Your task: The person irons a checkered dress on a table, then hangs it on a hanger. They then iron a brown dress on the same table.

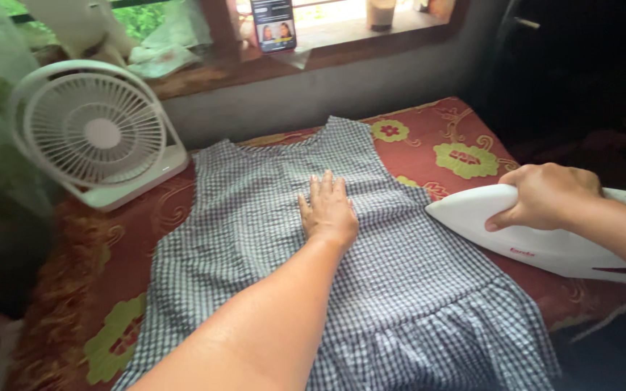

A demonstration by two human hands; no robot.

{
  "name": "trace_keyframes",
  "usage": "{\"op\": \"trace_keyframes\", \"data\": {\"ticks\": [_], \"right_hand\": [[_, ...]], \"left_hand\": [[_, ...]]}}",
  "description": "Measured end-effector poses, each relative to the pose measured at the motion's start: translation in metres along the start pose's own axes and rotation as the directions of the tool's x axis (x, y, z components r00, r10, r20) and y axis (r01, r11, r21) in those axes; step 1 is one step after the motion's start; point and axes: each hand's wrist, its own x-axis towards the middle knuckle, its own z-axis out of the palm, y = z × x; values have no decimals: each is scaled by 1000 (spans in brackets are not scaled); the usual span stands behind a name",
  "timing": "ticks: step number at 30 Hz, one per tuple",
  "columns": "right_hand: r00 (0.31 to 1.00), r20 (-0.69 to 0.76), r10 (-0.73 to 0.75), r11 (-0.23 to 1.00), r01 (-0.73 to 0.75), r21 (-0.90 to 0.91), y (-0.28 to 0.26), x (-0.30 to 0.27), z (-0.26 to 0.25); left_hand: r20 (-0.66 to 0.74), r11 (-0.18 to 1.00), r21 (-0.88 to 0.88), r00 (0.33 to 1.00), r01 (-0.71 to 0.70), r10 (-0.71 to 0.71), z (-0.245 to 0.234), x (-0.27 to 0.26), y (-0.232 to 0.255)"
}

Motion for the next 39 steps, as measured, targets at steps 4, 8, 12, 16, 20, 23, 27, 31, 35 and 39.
{"op": "trace_keyframes", "data": {"ticks": [4, 8, 12, 16, 20, 23, 27, 31, 35, 39], "right_hand": [[998, 12, 56, 995, -57, 76, 28, 25, 11], [996, -25, 90, 988, -86, 127, 38, 68, 20], [991, -124, 53, 983, -30, 179, 34, 116, 12], [945, -287, 154, 624, 132, 770, 34, 164, -29], [876, -394, 280, -55, 424, 904, 4, 185, -46], [818, -457, 349, -206, 543, 814, -24, 172, -18], [730, -599, 328, -177, 671, 720, -49, 144, 33], [790, -560, 252, -152, 603, 783, -40, 126, 41], [855, -487, 181, -61, 504, 862, -28, 120, 32], [890, -425, 162, 95, 415, 905, -26, 106, 44]], "left_hand": [[41, 999, -23, 999, -35, 36, 6, 5, 22], [123, 997, -71, 991, -43, 52, 2, 2, 37], [196, 999, 27, 980, -24, 18, -16, 1, 46], [198, 1000, 21, 980, -3, -1, -33, 15, 46], [186, 997, -60, 982, 46, -34, -32, 38, 36], [132, 997, -65, 990, 49, -40, -27, 53, 21], [145, 992, 32, 982, 121, -124, -25, 82, 1], [152, 982, 117, 974, 151, -168, -35, 118, -6], [134, 957, 72, 948, 280, -287, -51, 131, -5], [208, 960, 239, 958, 146, -197, -61, 123, 1]]}}
